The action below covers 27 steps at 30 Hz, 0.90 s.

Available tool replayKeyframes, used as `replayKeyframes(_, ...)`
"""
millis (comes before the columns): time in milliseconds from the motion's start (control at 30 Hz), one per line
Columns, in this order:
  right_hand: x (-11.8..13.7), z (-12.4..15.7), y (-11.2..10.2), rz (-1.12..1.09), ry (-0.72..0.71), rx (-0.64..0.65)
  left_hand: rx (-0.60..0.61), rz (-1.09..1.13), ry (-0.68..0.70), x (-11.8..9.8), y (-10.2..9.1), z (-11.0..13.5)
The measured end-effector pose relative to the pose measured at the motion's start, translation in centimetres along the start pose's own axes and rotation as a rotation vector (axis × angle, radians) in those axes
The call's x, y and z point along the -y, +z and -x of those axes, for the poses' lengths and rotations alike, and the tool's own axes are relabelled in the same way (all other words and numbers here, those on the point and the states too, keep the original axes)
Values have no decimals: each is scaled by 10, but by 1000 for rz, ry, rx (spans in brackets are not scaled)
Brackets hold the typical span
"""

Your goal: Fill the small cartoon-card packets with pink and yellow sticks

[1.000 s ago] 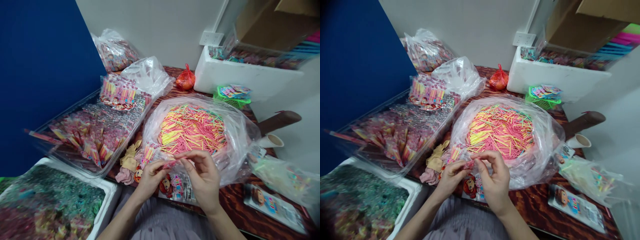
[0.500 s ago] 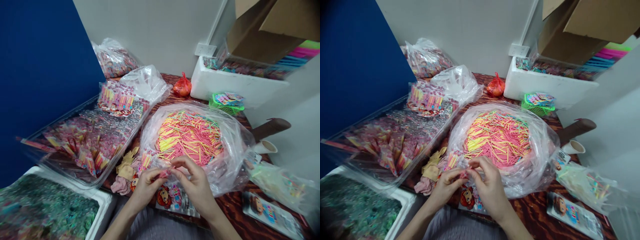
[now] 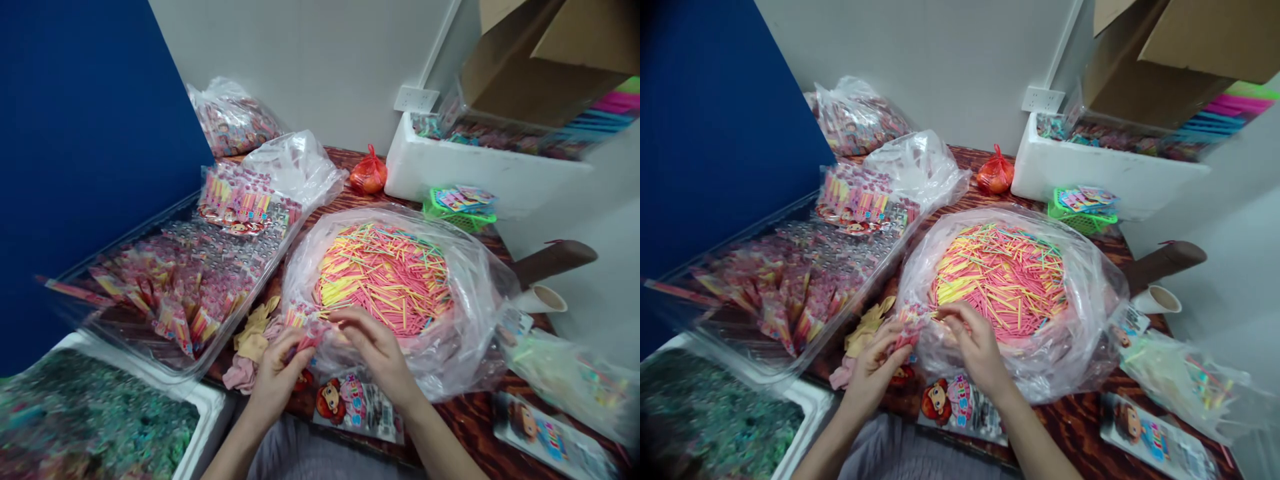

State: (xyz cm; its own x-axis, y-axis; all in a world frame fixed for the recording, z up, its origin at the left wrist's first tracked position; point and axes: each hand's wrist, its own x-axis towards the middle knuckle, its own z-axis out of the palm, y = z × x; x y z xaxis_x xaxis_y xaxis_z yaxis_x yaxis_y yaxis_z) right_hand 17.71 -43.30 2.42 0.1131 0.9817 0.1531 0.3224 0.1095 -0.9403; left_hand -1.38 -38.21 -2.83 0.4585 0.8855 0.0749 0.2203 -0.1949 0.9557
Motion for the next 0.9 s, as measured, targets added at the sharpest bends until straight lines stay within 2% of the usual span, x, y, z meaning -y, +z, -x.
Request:
replayKeyframes(67,-25,-16,-5,123,-10,-106,-103,-158,30,13,-1,-1)
replayKeyframes(133,-52,-35,-8,391,-67,-123,-177,-331,48,30,1,-3)
replayKeyframes(267,-91,-64,-5,901,-187,22,-219,-565,123,59,12,-4)
replayKeyframes(400,-99,-77,0,1201,-262,141,-232,-616,167,65,16,-2)
replayKeyframes(600,-106,-89,-1,1353,-317,194,-220,-653,171,63,14,-2)
replayKeyframes(733,-110,-91,-5,1325,-312,184,-227,-636,170,62,13,-2)
replayKeyframes(900,-100,-86,-21,1255,-311,151,-222,-610,148,63,13,-1)
